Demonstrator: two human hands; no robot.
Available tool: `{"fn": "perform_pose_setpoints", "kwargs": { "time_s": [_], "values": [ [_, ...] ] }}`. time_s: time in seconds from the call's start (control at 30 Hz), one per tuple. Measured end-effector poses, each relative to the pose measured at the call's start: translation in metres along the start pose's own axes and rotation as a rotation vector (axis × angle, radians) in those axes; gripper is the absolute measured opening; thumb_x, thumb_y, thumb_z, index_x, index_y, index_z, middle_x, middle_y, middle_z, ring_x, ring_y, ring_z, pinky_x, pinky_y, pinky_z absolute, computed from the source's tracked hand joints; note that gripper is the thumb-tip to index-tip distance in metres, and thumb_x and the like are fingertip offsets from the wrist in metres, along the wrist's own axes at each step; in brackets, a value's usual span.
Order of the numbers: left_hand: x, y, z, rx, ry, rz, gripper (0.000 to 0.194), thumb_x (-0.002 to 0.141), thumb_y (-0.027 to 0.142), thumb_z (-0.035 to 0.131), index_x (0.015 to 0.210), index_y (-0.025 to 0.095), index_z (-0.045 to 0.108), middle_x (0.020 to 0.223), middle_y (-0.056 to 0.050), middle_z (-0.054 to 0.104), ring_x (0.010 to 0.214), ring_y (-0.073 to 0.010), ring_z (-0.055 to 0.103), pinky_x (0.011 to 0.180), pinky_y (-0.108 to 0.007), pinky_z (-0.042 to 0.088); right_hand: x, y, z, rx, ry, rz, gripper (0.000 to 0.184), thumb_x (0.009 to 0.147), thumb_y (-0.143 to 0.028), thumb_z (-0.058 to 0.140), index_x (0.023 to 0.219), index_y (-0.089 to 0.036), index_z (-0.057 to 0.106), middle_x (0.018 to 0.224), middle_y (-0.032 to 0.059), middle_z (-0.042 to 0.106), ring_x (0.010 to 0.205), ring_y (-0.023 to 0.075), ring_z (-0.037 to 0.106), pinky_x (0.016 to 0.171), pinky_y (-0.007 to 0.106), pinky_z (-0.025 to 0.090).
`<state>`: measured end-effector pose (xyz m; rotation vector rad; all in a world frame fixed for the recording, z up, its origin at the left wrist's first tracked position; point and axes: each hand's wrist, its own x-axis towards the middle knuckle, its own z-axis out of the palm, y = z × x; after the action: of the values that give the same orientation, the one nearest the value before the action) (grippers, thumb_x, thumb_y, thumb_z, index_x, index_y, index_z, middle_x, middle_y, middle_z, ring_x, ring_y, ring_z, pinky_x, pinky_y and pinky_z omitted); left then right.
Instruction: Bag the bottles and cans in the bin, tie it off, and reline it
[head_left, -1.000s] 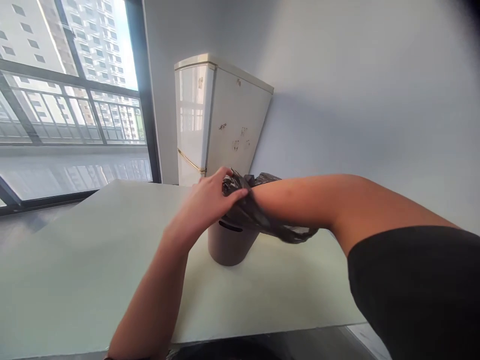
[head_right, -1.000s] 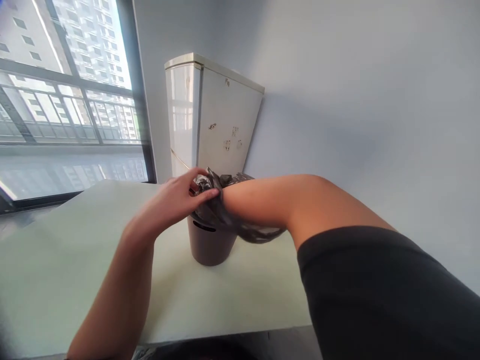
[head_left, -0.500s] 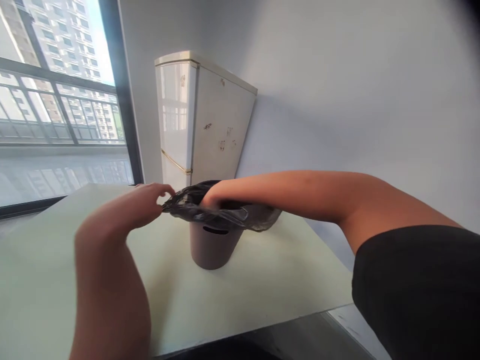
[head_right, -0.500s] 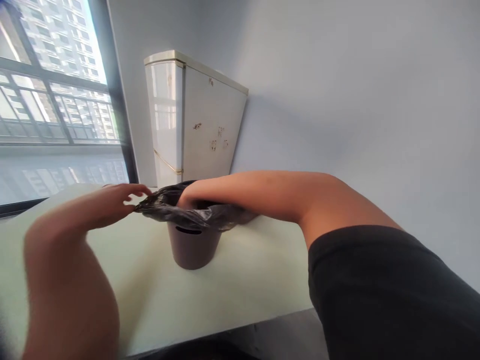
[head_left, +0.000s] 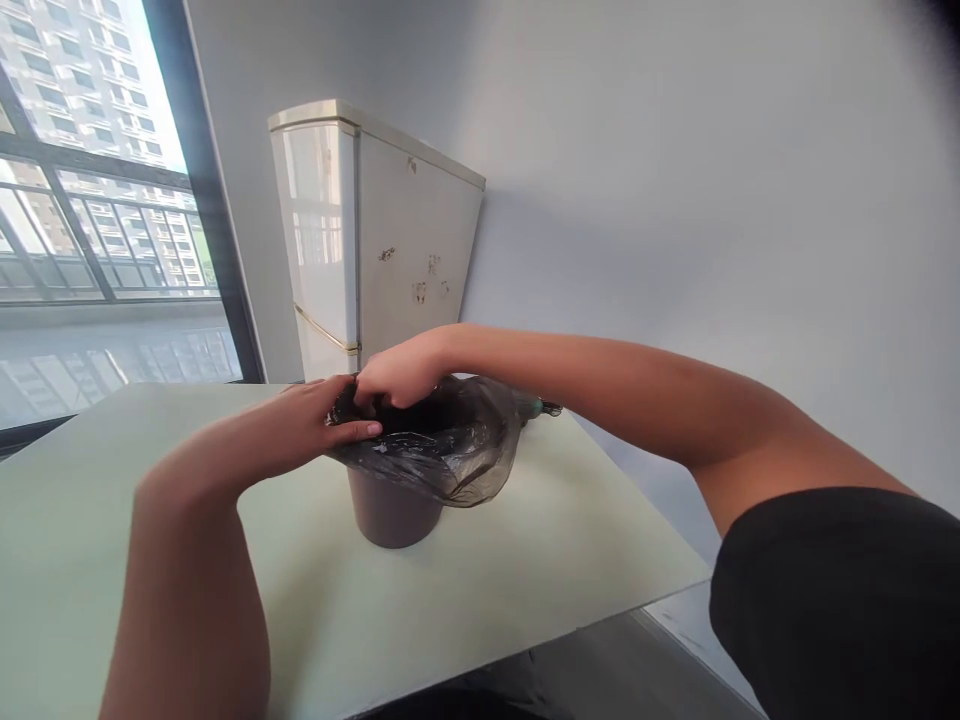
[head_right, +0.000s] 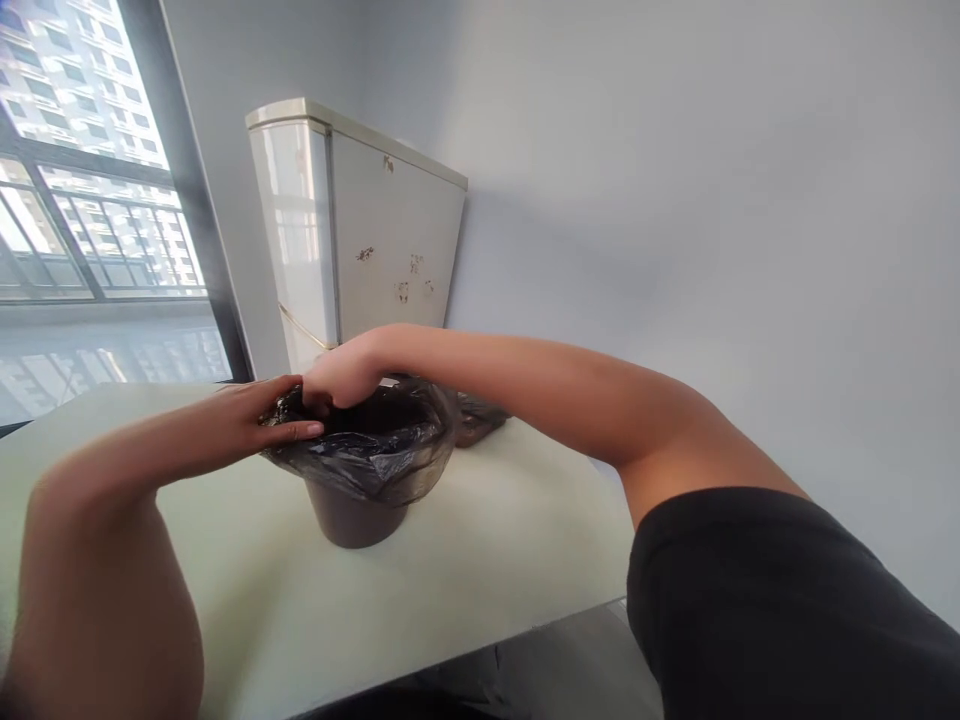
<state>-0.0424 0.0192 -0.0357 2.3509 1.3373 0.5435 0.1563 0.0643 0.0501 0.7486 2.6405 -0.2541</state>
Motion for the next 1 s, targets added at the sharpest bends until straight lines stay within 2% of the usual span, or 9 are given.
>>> {"fn": "perform_pose_setpoints", "kwargs": {
  "time_s": [0.07, 0.13, 0.27, 0.37, 0.53, 0.7, 0.8, 0.9, 1.0],
  "values": [
    [0.004, -0.004, -0.007, -0.014, -0.097, -0.024, 0.078, 0.086, 0.076, 0.065, 0.150, 0.032, 0.058, 0.127, -0.010, 0.077, 0.102, -0.0340, 0.074, 0.081, -0.038, 0.057, -0.016, 0.012, 0.003, -0.098, 0.086, -0.026, 0.052, 0.089, 0.000, 0.057, 0.137, -0.017, 0.070, 0.134, 0.0049, 0.074, 0.115, 0.0233, 0.069, 0.097, 0.033, 0.053],
    [0.007, -0.005, -0.013, -0.051, -0.158, 0.003, 0.085, 0.085, 0.074, 0.068, 0.159, 0.034, 0.050, 0.141, -0.008, 0.072, 0.116, -0.0354, 0.072, 0.089, -0.037, 0.057, -0.032, 0.026, 0.010, -0.003, 0.216, 0.031, 0.056, 0.097, -0.011, 0.058, 0.152, -0.019, 0.059, 0.154, 0.0079, 0.063, 0.133, 0.0261, 0.063, 0.109, 0.036, 0.050],
    [0.009, -0.003, -0.020, -0.142, -0.266, 0.089, 0.087, 0.084, 0.068, 0.073, 0.162, 0.035, 0.049, 0.145, -0.008, 0.071, 0.129, -0.0365, 0.067, 0.101, -0.038, 0.055, -0.056, 0.049, 0.041, 0.281, 0.368, 0.147, 0.050, 0.102, -0.034, 0.062, 0.152, -0.029, 0.059, 0.162, 0.0033, 0.058, 0.145, 0.0274, 0.056, 0.123, 0.043, 0.042],
    [0.006, -0.001, -0.020, -0.195, -0.309, 0.113, 0.088, 0.084, 0.066, 0.075, 0.162, 0.033, 0.049, 0.145, -0.008, 0.071, 0.130, -0.0352, 0.066, 0.104, -0.037, 0.054, -0.066, 0.057, 0.076, 0.475, 0.547, 0.277, 0.048, 0.098, -0.042, 0.069, 0.144, -0.032, 0.065, 0.151, 0.0039, 0.066, 0.130, 0.0282, 0.066, 0.112, 0.044, 0.050],
    [0.004, -0.004, -0.016, -0.193, -0.282, 0.117, 0.089, 0.082, 0.066, 0.076, 0.159, 0.029, 0.052, 0.144, -0.009, 0.071, 0.128, -0.0341, 0.067, 0.104, -0.036, 0.052, -0.085, 0.049, 0.124, 0.663, 1.019, 0.529, 0.040, 0.093, -0.056, 0.072, 0.117, -0.024, 0.078, 0.122, 0.0088, 0.075, 0.103, 0.0266, 0.070, 0.092, 0.040, 0.054],
    [0.007, -0.013, -0.015, -0.171, -0.300, 0.103, 0.099, 0.078, 0.063, 0.080, 0.163, 0.030, 0.044, 0.149, -0.010, 0.068, 0.132, -0.0347, 0.065, 0.105, -0.035, 0.049, -0.108, 0.023, 0.143, 0.794, 1.009, 0.403, 0.054, 0.085, -0.063, 0.080, 0.128, -0.031, 0.075, 0.115, 0.0060, 0.069, 0.094, 0.0218, 0.063, 0.077, 0.032, 0.051],
    [0.007, -0.013, -0.016, -0.161, -0.297, 0.079, 0.102, 0.078, 0.061, 0.082, 0.165, 0.030, 0.040, 0.150, -0.010, 0.067, 0.132, -0.0355, 0.064, 0.104, -0.035, 0.049, -0.103, 0.022, 0.148, 0.818, 1.042, 0.423, 0.042, 0.076, -0.054, 0.089, 0.107, -0.027, 0.081, 0.096, 0.0039, 0.067, 0.082, 0.0189, 0.059, 0.070, 0.030, 0.047],
    [0.005, -0.013, -0.016, -0.133, -0.294, 0.063, 0.105, 0.078, 0.061, 0.082, 0.167, 0.030, 0.036, 0.152, -0.010, 0.066, 0.134, -0.0358, 0.064, 0.104, -0.036, 0.051, -0.083, 0.036, 0.152, 1.011, 1.197, 0.404, 0.033, 0.077, -0.052, 0.086, 0.085, -0.022, 0.073, 0.078, 0.0013, 0.063, 0.066, 0.0151, 0.053, 0.059, 0.028, 0.042],
    [0.005, -0.014, -0.015, -0.127, -0.305, 0.065, 0.108, 0.077, 0.061, 0.084, 0.167, 0.030, 0.033, 0.157, -0.012, 0.061, 0.138, -0.0366, 0.061, 0.106, -0.037, 0.051, -0.059, 0.055, 0.160, 1.365, 1.418, 0.345, 0.041, 0.071, -0.053, 0.086, 0.089, -0.025, 0.062, 0.075, -0.0022, 0.063, 0.061, 0.0140, 0.054, 0.054, 0.026, 0.043]
  ]
}}
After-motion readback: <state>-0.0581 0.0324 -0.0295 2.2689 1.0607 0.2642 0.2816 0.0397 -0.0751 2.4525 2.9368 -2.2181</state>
